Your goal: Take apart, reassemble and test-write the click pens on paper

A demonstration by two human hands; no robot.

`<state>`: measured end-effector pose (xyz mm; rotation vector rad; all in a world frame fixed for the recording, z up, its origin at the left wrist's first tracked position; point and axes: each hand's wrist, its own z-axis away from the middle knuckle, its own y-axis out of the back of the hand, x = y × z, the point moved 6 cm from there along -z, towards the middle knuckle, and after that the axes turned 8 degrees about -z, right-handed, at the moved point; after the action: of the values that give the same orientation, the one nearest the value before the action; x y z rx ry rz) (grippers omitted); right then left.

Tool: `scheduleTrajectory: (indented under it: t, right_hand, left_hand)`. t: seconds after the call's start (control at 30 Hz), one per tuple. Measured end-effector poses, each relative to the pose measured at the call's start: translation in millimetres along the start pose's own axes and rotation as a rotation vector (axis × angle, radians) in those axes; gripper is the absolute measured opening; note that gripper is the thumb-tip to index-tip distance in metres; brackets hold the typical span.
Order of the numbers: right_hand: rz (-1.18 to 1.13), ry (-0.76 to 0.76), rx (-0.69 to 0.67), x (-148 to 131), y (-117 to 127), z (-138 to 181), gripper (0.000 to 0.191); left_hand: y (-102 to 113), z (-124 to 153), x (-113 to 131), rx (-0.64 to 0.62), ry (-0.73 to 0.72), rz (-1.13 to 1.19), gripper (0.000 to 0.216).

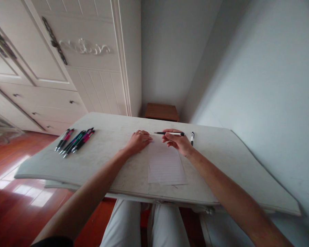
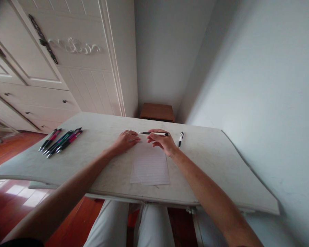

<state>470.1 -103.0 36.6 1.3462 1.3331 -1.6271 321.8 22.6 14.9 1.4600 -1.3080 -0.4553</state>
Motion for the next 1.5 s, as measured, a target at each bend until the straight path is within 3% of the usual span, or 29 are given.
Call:
scheduleTrajectory:
  t: [0.17, 0.5, 0.9, 1.5]
  right_hand:
    - [0.508, 0.124, 0.066, 8, 0, 2, 0.025]
    - [0.759, 0.235, -0.01, 13, -5, 2, 0.023]
    - [0.762, 0.253, -0.078, 13, -8, 1, 0.018]
    - [0.854, 0.266, -0.03, 7, -13, 4, 0.021]
  left_hand:
    - [1, 0, 2, 0.004, -0.003, -0.046, 0.02]
    - [2, -1, 2, 0.011, -0.018, -0.087, 0.021]
    - [2, -1, 0, 0.039, -0.017, -0.076, 0.02]
    - [4, -1, 2, 0.038, -0.027, -0.085, 0.021]
